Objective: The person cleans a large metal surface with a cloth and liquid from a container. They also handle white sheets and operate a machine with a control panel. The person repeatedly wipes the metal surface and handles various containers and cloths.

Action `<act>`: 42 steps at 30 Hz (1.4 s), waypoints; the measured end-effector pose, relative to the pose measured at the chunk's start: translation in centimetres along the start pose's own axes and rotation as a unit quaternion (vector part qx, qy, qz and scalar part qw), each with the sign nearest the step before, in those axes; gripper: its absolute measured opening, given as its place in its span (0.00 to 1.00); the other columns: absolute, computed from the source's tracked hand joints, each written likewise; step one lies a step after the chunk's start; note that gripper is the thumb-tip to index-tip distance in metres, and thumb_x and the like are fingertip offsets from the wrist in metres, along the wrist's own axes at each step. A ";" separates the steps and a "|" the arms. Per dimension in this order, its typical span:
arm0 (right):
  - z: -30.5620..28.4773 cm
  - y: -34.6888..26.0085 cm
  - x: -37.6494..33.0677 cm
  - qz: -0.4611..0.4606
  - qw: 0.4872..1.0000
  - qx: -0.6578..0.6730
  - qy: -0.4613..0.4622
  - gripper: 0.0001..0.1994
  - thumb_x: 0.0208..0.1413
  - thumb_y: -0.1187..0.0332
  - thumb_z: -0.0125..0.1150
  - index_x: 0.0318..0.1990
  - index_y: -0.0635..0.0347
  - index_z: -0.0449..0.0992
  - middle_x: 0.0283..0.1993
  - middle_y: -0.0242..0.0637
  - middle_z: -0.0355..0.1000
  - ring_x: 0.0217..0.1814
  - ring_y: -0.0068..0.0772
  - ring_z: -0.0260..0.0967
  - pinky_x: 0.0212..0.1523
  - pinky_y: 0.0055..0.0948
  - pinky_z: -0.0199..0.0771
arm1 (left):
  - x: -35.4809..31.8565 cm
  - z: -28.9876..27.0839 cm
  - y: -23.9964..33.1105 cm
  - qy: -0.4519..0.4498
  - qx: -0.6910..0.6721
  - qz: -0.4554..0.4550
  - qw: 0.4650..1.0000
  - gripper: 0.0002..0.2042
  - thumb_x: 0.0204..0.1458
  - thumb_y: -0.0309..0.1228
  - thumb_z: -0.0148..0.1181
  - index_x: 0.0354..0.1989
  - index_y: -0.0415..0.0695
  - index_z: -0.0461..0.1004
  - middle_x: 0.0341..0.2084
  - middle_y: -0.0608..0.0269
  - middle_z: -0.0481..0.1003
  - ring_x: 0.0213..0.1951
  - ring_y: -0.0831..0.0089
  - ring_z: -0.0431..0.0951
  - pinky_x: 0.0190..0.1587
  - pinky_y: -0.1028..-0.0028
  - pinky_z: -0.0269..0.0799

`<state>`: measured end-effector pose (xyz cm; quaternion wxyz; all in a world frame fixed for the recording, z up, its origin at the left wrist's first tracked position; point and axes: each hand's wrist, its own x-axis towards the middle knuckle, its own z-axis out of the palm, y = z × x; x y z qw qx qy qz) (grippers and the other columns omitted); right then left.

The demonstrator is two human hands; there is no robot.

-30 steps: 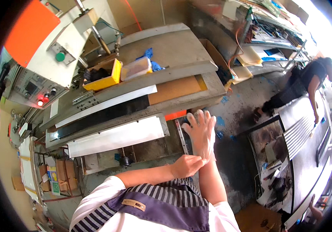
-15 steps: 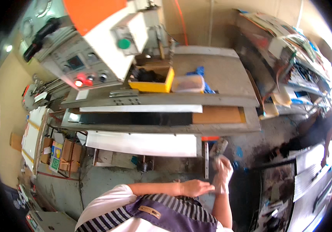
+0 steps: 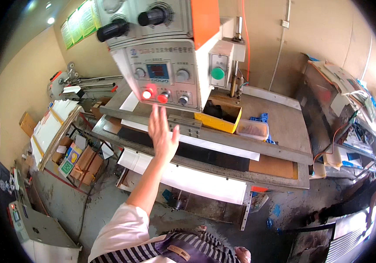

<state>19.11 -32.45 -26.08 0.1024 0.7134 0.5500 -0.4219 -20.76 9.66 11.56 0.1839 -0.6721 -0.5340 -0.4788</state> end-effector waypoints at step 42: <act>-46.6 -58.7 -4.3 -0.159 0.663 -0.256 0.685 0.17 0.53 0.75 0.60 0.52 0.56 0.73 0.51 0.42 0.72 0.53 0.40 0.71 0.55 0.31 0.73 | -23.6 -17.9 -32.1 -0.582 -0.203 0.002 0.787 0.17 0.55 0.28 0.58 0.55 0.44 0.71 0.51 0.56 0.72 0.48 0.53 0.76 0.50 0.61 0.73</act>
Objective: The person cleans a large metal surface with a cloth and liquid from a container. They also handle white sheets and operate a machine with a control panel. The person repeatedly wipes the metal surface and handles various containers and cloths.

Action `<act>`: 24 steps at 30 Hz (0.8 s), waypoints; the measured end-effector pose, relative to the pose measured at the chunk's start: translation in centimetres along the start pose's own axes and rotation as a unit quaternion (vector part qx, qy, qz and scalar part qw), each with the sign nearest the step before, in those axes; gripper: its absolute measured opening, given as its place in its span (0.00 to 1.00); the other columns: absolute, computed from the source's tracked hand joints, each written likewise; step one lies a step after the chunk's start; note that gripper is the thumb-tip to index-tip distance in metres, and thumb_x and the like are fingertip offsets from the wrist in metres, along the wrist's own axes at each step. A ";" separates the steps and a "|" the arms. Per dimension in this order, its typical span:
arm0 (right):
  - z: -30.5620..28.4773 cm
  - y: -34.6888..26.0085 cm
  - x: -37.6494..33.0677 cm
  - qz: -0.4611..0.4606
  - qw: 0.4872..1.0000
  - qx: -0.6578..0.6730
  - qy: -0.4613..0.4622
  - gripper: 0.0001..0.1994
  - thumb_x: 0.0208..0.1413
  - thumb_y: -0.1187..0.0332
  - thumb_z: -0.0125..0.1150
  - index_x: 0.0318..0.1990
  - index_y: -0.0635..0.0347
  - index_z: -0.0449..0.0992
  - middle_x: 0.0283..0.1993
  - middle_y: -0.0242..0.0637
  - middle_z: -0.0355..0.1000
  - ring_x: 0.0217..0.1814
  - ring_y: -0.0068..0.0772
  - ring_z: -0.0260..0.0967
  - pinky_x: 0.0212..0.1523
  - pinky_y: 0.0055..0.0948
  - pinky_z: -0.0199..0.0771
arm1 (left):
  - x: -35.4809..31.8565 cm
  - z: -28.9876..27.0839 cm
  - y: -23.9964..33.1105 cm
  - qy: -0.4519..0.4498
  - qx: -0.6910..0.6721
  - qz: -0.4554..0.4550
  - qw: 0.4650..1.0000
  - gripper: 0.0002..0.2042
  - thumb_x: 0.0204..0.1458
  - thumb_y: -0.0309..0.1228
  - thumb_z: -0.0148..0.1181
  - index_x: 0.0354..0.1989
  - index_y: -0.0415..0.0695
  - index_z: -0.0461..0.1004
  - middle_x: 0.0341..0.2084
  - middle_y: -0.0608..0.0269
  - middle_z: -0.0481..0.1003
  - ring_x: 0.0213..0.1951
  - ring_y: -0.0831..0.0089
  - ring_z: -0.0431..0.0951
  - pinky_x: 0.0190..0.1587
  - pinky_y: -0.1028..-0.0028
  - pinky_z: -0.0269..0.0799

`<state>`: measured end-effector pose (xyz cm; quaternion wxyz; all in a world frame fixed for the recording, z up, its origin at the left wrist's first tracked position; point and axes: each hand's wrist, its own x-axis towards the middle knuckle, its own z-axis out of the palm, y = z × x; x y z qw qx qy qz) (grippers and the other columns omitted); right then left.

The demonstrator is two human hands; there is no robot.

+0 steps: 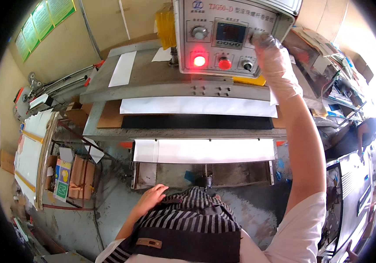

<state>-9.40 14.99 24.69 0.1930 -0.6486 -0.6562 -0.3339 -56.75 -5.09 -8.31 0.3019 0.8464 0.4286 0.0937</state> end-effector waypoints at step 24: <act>-3.8 -3.2 -1.1 0.167 0.985 0.044 -0.021 0.20 0.65 0.51 0.49 0.41 0.58 0.78 0.35 0.48 0.77 0.35 0.51 0.76 0.36 0.42 0.76 | 3.8 0.2 0.8 -0.007 -0.034 -0.030 0.999 0.17 0.57 0.28 0.55 0.55 0.42 0.71 0.50 0.51 0.73 0.49 0.51 0.75 0.51 0.61 0.72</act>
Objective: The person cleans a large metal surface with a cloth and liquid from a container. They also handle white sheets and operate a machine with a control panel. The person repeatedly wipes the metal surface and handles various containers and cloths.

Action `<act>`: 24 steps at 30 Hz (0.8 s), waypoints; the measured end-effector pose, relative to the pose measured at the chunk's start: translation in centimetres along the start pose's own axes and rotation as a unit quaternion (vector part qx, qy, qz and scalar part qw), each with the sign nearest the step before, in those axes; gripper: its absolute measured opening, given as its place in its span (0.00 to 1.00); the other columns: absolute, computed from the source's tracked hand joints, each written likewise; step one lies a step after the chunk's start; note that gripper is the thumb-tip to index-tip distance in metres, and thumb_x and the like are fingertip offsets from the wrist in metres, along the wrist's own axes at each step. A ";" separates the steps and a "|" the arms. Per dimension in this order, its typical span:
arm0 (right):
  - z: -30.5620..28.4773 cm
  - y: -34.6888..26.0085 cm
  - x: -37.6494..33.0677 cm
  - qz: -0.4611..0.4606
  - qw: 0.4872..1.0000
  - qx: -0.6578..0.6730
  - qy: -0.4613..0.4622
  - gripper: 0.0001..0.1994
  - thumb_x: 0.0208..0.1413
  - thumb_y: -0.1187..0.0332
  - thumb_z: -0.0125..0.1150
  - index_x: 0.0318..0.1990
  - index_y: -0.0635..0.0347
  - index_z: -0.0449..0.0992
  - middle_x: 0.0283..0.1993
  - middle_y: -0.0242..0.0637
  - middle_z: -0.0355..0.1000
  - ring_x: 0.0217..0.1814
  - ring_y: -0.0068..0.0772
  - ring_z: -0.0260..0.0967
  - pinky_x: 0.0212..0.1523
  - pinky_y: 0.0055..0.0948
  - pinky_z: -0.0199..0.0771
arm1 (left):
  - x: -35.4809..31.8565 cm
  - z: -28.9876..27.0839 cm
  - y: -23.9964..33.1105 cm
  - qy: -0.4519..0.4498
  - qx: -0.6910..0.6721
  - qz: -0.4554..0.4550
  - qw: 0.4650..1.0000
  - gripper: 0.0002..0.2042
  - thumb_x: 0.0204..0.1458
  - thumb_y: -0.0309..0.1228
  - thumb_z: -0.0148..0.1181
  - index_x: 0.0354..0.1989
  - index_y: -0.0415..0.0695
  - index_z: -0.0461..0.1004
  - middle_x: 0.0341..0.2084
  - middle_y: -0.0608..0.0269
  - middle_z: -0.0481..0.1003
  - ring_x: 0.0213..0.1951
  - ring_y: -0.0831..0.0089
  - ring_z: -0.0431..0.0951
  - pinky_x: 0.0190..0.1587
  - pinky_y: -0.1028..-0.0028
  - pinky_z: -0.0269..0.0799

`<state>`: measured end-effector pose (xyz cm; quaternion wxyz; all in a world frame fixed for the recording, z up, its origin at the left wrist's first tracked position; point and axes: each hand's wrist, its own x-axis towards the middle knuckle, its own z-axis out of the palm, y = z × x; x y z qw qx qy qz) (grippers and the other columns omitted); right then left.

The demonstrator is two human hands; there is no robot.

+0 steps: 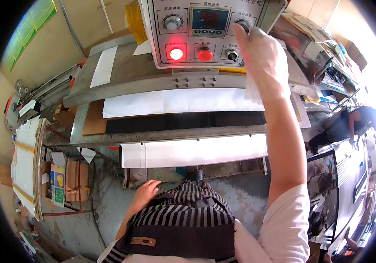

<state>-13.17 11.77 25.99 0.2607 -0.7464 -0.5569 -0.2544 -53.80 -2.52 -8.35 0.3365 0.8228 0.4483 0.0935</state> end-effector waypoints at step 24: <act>27.8 4.7 -25.5 -0.115 0.943 0.044 -0.310 0.17 0.60 0.63 0.53 0.53 0.60 0.74 0.55 0.46 0.72 0.58 0.48 0.67 0.60 0.40 0.62 | 15.2 -16.2 -23.3 0.401 0.023 -0.428 0.809 0.36 0.50 0.42 0.68 0.64 0.37 0.61 0.61 0.40 0.64 0.61 0.46 0.65 0.61 0.56 0.64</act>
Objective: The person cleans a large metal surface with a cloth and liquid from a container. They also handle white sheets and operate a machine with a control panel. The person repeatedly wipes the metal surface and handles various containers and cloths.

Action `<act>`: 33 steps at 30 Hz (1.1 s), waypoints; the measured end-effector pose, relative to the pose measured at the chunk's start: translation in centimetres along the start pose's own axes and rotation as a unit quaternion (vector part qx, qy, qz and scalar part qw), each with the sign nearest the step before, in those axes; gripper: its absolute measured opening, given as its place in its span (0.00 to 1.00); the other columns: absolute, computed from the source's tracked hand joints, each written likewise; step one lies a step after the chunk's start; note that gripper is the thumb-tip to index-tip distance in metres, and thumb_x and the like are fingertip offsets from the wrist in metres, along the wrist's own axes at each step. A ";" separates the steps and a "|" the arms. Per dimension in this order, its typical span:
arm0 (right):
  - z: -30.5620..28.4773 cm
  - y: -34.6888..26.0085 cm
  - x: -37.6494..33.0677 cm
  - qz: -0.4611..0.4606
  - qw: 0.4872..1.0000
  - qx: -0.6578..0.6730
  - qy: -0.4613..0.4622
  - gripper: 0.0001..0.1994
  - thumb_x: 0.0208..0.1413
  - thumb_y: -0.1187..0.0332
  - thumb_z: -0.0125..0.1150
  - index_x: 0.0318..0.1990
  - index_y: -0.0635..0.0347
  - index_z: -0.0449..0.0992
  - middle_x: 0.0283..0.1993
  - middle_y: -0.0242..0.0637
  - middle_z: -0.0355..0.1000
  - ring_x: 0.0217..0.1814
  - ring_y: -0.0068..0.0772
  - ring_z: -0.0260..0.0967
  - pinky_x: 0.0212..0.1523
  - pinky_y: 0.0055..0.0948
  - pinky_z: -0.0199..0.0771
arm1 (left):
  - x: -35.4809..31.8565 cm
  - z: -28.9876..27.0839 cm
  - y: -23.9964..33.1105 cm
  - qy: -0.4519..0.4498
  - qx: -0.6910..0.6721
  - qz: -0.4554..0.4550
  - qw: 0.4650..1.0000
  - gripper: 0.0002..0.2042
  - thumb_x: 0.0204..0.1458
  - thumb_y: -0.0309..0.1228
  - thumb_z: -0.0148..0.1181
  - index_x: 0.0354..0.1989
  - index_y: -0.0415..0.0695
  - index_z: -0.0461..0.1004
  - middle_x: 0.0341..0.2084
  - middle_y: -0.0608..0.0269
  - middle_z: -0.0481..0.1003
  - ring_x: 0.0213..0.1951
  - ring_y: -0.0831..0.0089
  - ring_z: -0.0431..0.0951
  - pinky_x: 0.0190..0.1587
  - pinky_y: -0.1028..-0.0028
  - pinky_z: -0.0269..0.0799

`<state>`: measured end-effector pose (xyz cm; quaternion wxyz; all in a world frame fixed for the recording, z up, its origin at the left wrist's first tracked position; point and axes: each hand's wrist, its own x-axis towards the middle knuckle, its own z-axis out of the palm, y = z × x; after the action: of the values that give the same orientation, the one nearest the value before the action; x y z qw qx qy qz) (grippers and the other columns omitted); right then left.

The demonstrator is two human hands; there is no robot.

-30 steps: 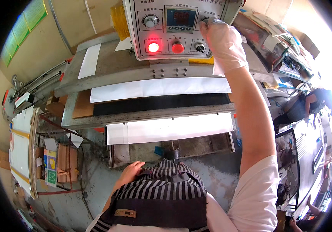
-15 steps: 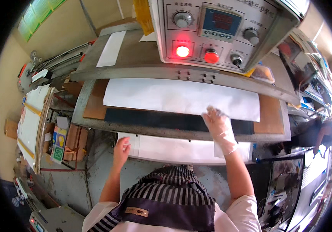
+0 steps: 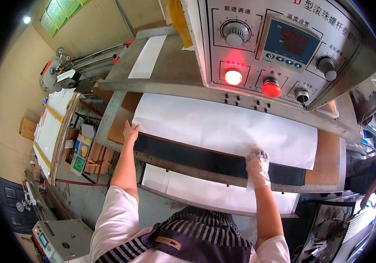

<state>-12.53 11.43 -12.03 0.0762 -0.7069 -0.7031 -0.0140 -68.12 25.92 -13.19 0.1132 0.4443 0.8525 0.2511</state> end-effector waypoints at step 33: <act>-7.2 3.7 -2.5 0.344 0.451 0.772 0.287 0.20 0.52 0.74 0.57 0.55 0.62 0.70 0.48 0.39 0.73 0.48 0.34 0.70 0.52 0.32 0.71 | -18.7 -7.9 11.3 -0.284 -0.645 -0.100 0.702 0.20 0.47 0.21 0.53 0.52 0.36 0.70 0.49 0.57 0.74 0.51 0.62 0.76 0.50 0.65 0.76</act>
<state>-8.24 8.03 -5.51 0.7867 -0.4978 -0.0634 0.3597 -52.66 13.48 -1.06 0.6331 0.2247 0.4492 0.5890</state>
